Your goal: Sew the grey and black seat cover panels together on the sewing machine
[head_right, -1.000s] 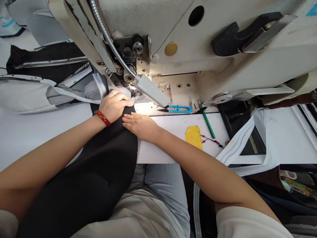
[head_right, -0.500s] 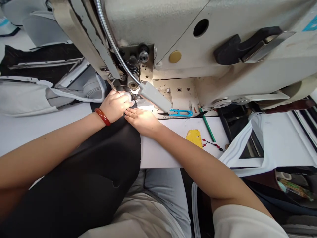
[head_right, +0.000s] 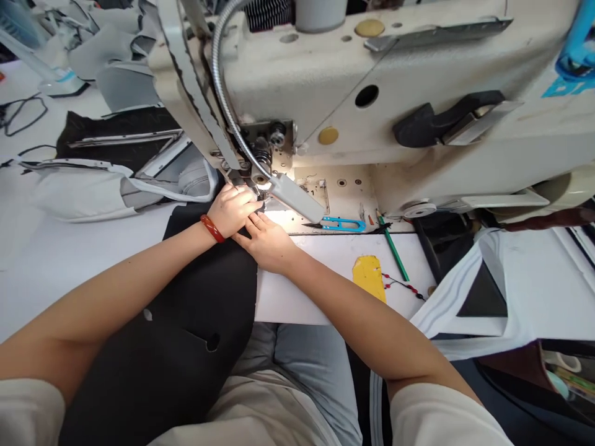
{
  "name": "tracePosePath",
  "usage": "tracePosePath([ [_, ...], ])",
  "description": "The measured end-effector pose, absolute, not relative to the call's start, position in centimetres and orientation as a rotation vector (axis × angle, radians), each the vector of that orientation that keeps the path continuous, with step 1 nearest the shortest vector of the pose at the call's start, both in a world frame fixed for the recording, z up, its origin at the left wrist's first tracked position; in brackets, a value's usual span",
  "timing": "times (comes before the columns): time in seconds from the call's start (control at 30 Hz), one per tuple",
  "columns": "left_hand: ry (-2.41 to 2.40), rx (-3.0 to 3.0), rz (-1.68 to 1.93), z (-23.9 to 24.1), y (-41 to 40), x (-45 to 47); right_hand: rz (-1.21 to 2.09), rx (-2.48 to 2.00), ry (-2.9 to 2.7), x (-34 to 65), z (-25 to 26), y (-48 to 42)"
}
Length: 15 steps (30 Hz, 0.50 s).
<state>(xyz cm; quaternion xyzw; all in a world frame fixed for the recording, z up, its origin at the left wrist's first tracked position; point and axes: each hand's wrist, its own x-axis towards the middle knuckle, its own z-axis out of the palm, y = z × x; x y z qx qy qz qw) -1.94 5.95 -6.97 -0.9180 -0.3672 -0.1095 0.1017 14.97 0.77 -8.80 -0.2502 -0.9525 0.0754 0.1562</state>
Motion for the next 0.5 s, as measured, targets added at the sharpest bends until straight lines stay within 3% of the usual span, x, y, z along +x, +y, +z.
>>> tracePosePath([
  [0.1,-1.077,-2.824,-0.479,-5.8,4.6,-4.9,0.266,-0.762,-2.789,15.1,-8.3,0.7],
  [0.2,-1.542,-2.567,-0.627,-4.9,3.7,-10.0,0.325,-0.805,-2.868,15.1,-7.5,0.5],
  [0.3,-1.957,-2.334,-0.374,-5.1,4.8,-14.7,0.362,-0.828,-2.915,15.0,-6.9,0.4],
  [0.4,-2.0,-2.292,-0.048,-5.2,7.4,-16.3,0.396,-0.849,-2.919,15.1,-6.8,0.4],
  [0.5,-2.007,-2.213,0.116,-2.2,8.8,-15.8,0.416,-0.833,-2.906,15.2,-7.0,0.4],
])
